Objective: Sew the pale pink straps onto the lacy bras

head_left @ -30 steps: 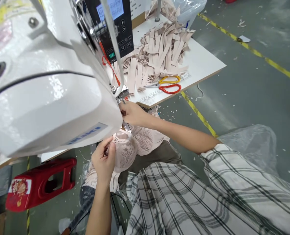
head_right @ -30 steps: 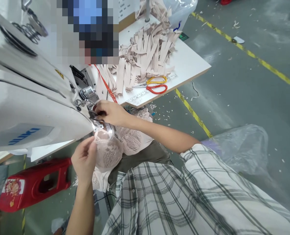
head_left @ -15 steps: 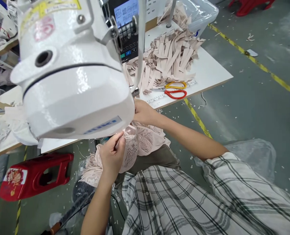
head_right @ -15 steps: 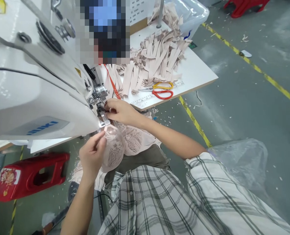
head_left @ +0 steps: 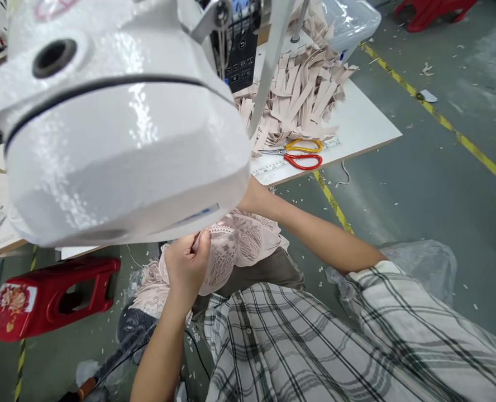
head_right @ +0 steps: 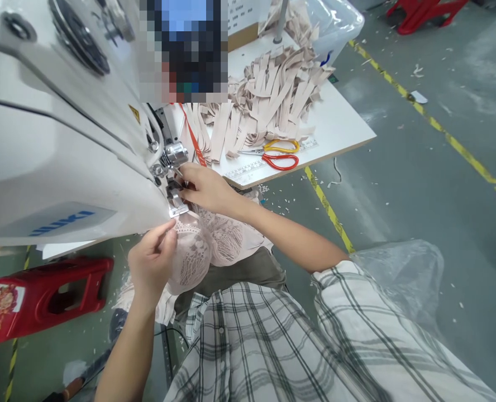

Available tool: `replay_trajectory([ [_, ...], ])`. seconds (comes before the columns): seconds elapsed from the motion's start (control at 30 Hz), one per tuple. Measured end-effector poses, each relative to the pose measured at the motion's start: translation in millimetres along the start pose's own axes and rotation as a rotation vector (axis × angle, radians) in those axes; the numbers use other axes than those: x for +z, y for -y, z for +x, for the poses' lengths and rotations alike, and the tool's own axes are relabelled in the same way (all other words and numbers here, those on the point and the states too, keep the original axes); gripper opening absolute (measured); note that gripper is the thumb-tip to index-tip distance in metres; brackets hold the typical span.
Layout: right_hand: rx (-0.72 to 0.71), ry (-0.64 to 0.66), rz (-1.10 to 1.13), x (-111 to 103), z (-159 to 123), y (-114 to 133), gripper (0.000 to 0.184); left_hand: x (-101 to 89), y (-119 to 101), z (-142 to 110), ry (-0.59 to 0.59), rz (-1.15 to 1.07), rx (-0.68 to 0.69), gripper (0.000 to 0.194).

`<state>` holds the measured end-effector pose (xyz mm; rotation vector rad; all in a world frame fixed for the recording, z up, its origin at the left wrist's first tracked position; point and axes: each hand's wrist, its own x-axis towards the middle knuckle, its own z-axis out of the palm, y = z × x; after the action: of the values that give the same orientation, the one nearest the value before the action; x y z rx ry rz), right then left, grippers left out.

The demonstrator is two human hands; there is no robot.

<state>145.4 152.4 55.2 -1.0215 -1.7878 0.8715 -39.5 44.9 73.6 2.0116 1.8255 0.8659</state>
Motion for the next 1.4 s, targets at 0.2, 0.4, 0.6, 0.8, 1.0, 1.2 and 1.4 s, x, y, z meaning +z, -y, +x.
replay_trajectory([
  [0.2,-0.006,-0.005,0.002,0.7,-1.2,-1.7,0.010,0.5,0.6,0.9,-0.003,0.017,-0.013,0.025],
  [0.4,0.001,0.002,-0.024,1.7,0.7,-4.4,0.007,0.8,1.0,0.2,-0.008,0.016,-0.010,0.026],
  [0.6,-0.022,0.009,-0.048,3.4,2.2,-10.8,0.007,1.7,1.7,0.3,-0.025,0.025,0.006,0.024],
  [0.8,-0.061,0.019,0.008,1.7,1.5,-8.6,0.010,1.0,-0.7,0.0,-0.022,0.029,-0.006,0.022],
  [1.0,-0.070,-0.001,0.012,1.9,1.0,-9.0,0.011,-0.4,-2.3,-1.4,-0.055,0.006,0.008,0.019],
  [1.2,-0.034,-0.005,0.042,3.6,1.1,-9.2,0.007,-1.4,-3.0,-2.2,-0.096,-0.007,-0.007,0.017],
  [1.4,-0.060,-0.002,0.018,5.2,1.2,-13.1,0.004,-3.1,0.5,-2.7,-0.119,-0.012,-0.022,0.017],
])
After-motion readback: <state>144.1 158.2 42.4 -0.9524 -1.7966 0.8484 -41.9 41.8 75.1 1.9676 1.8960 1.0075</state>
